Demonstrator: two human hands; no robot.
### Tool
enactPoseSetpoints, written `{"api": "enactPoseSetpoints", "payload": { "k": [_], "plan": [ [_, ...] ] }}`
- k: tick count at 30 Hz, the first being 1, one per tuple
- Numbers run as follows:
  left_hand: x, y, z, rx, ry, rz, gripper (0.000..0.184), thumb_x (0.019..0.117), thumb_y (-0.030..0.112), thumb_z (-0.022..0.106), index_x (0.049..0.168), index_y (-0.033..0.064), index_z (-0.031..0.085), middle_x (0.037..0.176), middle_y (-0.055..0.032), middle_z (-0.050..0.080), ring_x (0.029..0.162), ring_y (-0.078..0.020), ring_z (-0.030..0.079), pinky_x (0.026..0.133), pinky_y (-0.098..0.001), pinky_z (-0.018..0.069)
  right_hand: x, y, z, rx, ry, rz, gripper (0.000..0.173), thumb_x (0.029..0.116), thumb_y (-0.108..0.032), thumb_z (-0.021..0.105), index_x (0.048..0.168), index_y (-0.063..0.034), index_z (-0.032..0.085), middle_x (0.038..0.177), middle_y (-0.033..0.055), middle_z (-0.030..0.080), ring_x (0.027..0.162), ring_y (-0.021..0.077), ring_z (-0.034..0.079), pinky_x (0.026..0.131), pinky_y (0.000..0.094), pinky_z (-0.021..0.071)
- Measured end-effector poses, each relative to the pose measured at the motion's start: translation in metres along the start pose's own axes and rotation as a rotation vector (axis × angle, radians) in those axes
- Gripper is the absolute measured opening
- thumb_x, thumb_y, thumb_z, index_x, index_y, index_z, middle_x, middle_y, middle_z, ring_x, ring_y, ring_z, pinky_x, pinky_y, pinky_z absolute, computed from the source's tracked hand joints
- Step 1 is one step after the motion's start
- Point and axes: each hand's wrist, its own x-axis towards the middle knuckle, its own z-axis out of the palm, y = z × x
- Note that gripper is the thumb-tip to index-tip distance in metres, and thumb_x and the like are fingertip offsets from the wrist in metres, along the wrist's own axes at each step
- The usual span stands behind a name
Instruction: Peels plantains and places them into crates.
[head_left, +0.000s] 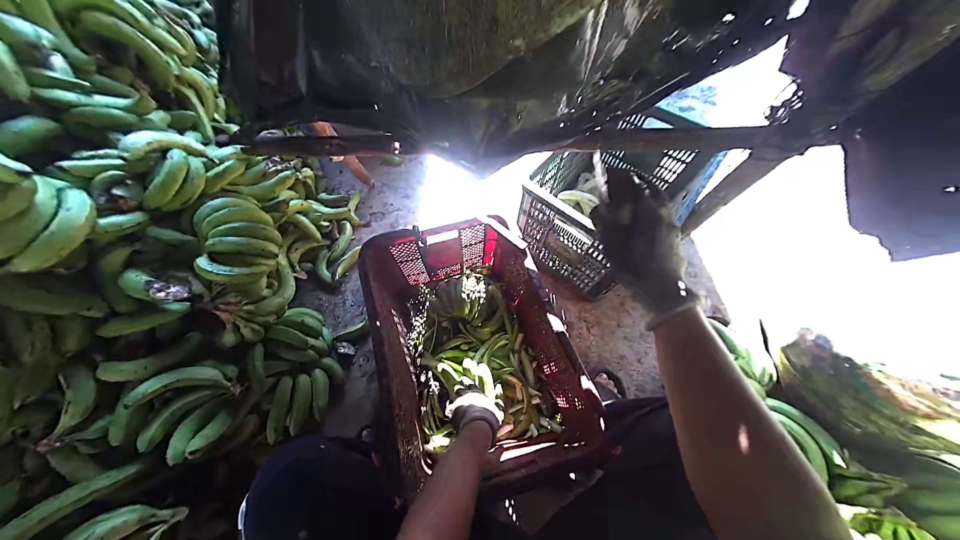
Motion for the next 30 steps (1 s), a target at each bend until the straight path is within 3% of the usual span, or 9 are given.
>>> {"api": "enactPoseSetpoints", "payload": {
  "k": [6,9,14,18,21,23,25,27,30],
  "plan": [
    [0.023,0.007,0.008,0.014,0.053,0.003,0.102,0.0807,0.052,0.071,0.159,0.0033,0.028,0.147,-0.0242,0.049,0.126,-0.0406,0.057,0.095,-0.0578,0.0523,0.005,-0.005,0.033,0.049,-0.099,-0.206,0.041,0.1038,-0.031,0.053,0.141,-0.0129,0.059,0.138,0.0144,0.061,0.120,0.0315,0.063,0.098,0.0566,0.0521],
    [0.018,-0.010,-0.012,-0.118,0.008,0.053,0.088,0.0791,0.056,0.074,0.148,0.0083,0.047,0.142,-0.0206,0.056,0.123,-0.0394,0.060,0.093,-0.0624,0.0522,0.000,-0.006,0.043,0.023,-0.155,-0.247,0.042,0.1021,-0.030,0.057,0.141,-0.0142,0.060,0.134,0.0119,0.064,0.115,0.0297,0.066,0.095,0.0556,0.0540],
    [0.006,-0.050,-0.052,-0.297,-0.013,0.085,0.067,0.0958,0.040,0.061,0.147,0.0003,0.043,0.135,-0.0227,0.060,0.124,-0.0368,0.060,0.102,-0.0561,0.0486,-0.011,-0.004,0.058,-0.017,-0.285,-0.278,0.045,0.1006,-0.033,0.057,0.145,-0.0215,0.058,0.131,0.0112,0.065,0.113,0.0301,0.066,0.094,0.0564,0.0534],
    [-0.014,-0.064,-0.093,-0.516,0.044,0.323,0.069,0.0979,0.047,0.057,0.150,0.0042,0.041,0.142,-0.0208,0.056,0.130,-0.0350,0.056,0.107,-0.0565,0.0449,-0.032,-0.024,0.065,-0.004,-0.563,-0.168,0.044,0.1061,-0.041,0.050,0.145,-0.0217,0.057,0.121,0.0122,0.070,0.106,0.0300,0.069,0.093,0.0553,0.0546],
    [-0.036,-0.070,-0.130,-0.634,0.132,0.472,0.075,0.0982,0.056,0.055,0.156,0.0128,0.035,0.142,-0.0184,0.056,0.129,-0.0337,0.057,0.107,-0.0584,0.0448,-0.039,-0.076,0.039,0.013,-0.965,0.100,0.050,0.1106,-0.027,0.045,0.157,-0.0115,0.038,0.148,0.0179,0.054,0.135,0.0316,0.053,0.112,0.0510,0.0393],
    [-0.060,-0.077,-0.158,-0.716,0.198,0.545,0.070,0.0965,0.053,0.058,0.153,0.0167,0.039,0.132,-0.0167,0.063,0.119,-0.0327,0.062,0.099,-0.0604,0.0490,-0.059,-0.039,0.092,0.301,-0.664,-0.035,0.047,0.1026,-0.029,0.057,0.143,-0.0061,0.057,0.122,0.0182,0.069,0.108,0.0266,0.069,0.091,0.0476,0.0559],
    [-0.089,-0.083,-0.185,-0.780,0.272,0.615,0.067,0.0942,0.051,0.062,0.148,0.0152,0.045,0.127,-0.0136,0.065,0.116,-0.0286,0.064,0.098,-0.0568,0.0504,-0.066,-0.060,0.093,0.592,-0.671,0.143,0.040,0.1048,-0.018,0.057,0.141,-0.0021,0.055,0.127,0.0134,0.067,0.112,0.0164,0.066,0.098,0.0371,0.0545],
    [-0.111,-0.087,-0.204,-0.946,0.327,0.710,0.062,0.0920,0.048,0.067,0.141,0.0120,0.054,0.120,-0.0117,0.068,0.112,-0.0243,0.065,0.098,-0.0518,0.0509,-0.075,-0.080,0.090,0.798,-0.577,0.361,0.029,0.1062,-0.015,0.053,0.131,0.0002,0.057,0.107,0.0082,0.068,0.091,0.0094,0.065,0.081,0.0299,0.0568],
    [-0.125,-0.088,-0.224,-1.442,0.290,0.956,0.043,0.0945,0.032,0.068,0.128,0.0064,0.060,0.092,-0.0054,0.070,0.081,-0.0140,0.068,0.078,-0.0369,0.0585,-0.080,-0.063,0.115,0.987,-0.502,0.366,0.029,0.1032,-0.018,0.055,0.127,-0.0010,0.058,0.099,0.0050,0.071,0.087,0.0099,0.069,0.078,0.0304,0.0610]
  ]
}}
